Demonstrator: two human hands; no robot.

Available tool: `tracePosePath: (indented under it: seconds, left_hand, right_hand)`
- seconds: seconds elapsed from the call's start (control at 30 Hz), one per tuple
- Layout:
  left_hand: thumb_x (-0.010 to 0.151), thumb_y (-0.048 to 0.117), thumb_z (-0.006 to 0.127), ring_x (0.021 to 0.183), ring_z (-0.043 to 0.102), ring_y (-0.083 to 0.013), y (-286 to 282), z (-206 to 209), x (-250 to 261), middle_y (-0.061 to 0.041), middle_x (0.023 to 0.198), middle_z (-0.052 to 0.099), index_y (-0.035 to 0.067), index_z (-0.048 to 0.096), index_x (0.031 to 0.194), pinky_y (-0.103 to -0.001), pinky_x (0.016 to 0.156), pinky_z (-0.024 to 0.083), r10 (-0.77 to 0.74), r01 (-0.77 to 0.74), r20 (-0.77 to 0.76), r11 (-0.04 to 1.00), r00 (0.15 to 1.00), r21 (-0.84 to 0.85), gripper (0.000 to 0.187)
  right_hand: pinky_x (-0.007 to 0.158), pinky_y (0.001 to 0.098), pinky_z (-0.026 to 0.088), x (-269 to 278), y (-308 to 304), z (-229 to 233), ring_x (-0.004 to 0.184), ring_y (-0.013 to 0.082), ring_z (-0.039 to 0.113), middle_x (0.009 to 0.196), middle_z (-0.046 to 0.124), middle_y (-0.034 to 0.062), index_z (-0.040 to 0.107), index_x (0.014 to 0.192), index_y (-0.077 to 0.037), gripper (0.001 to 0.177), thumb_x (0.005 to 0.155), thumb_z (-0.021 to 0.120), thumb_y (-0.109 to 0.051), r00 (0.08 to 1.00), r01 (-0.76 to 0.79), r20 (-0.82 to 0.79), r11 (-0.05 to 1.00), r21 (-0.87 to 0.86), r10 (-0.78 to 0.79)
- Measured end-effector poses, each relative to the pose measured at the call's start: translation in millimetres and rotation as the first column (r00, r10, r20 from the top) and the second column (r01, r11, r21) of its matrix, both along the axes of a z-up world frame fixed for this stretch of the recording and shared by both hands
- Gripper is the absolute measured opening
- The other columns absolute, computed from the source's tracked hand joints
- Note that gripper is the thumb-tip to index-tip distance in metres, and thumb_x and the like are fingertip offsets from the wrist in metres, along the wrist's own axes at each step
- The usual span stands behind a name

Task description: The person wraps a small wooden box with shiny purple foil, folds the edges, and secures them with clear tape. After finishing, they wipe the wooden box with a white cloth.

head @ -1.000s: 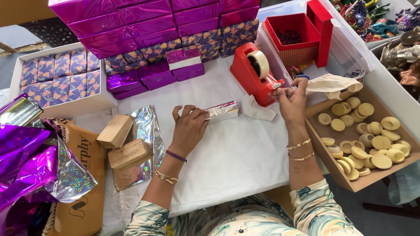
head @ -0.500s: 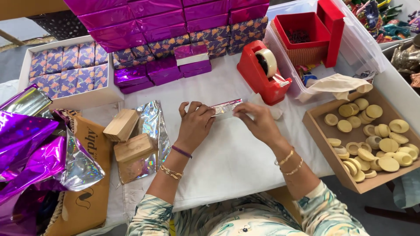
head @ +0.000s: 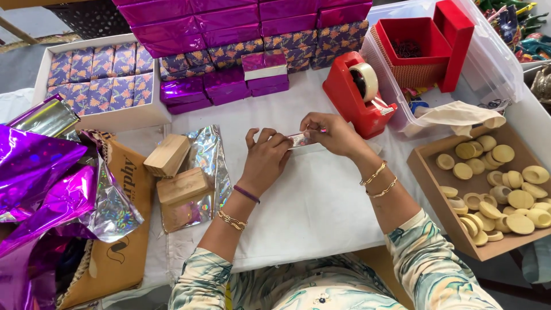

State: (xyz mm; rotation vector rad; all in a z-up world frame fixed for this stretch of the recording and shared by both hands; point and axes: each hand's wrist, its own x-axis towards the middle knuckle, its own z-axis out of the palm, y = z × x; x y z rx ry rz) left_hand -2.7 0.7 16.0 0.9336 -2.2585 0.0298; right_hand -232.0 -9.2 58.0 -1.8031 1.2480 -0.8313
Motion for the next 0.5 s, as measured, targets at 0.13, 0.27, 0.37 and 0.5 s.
tracePosePath:
  seconds: [0.13, 0.27, 0.37, 0.5]
  left_hand:
    - [0.084, 0.015, 0.076, 0.116, 0.057, -0.0183, 0, 0, 0, 0.003, 0.103, 0.068, 0.014, 0.074, 0.102, -0.048, 0.113, 0.022, -0.002, 0.002, 0.001, 1.0, 1.0, 0.009, 0.018]
    - [0.084, 0.014, 0.076, 0.116, 0.057, -0.018, 0, 0, 0, 0.004, 0.102, 0.068, 0.014, 0.074, 0.102, -0.048, 0.113, 0.021, 0.003, -0.003, 0.012, 1.0, 1.0, 0.013, 0.018]
    - [0.085, 0.014, 0.076, 0.116, 0.056, -0.0177, 1, 0, 0, 0.004, 0.103, 0.068, 0.014, 0.074, 0.102, -0.048, 0.114, 0.021, 0.003, -0.003, 0.011, 1.0, 1.0, 0.009, 0.018]
    - [0.086, 0.015, 0.076, 0.117, 0.056, -0.0176, 0, 0, 0, 0.004, 0.102, 0.067, 0.014, 0.074, 0.104, -0.048, 0.114, 0.021, 0.004, -0.004, 0.012, 1.0, 1.0, -0.001, 0.018]
  right_hand:
    - [0.071, 0.0306, 0.054, 19, 5, 34, 0.078, 0.0116, 0.068, 0.082, 0.072, 0.004, 0.056, 0.117, -0.007, 0.027, 0.094, 0.069, -0.004, 0.991, 0.049, -0.126, 0.996, 0.077, -0.039]
    - [0.067, 0.0317, 0.053, 16, -4, 18, 0.075, 0.0141, 0.07, 0.082, 0.075, 0.0063, 0.043, 0.124, -0.01, 0.043, 0.09, 0.069, -0.005, 0.977, 0.08, -0.202, 0.993, 0.082, -0.062]
    - [0.067, 0.033, 0.054, 16, -9, 5, 0.073, 0.017, 0.071, 0.079, 0.074, 0.0081, 0.04, 0.122, -0.009, 0.044, 0.089, 0.069, -0.004, 0.981, 0.075, -0.182, 0.996, 0.04, -0.067]
    - [0.069, 0.0396, 0.053, 22, -10, -2, 0.071, 0.0269, 0.071, 0.074, 0.073, 0.0095, 0.042, 0.119, -0.009, 0.046, 0.085, 0.072, -0.005, 0.939, 0.117, -0.313, 0.988, -0.102, -0.144]
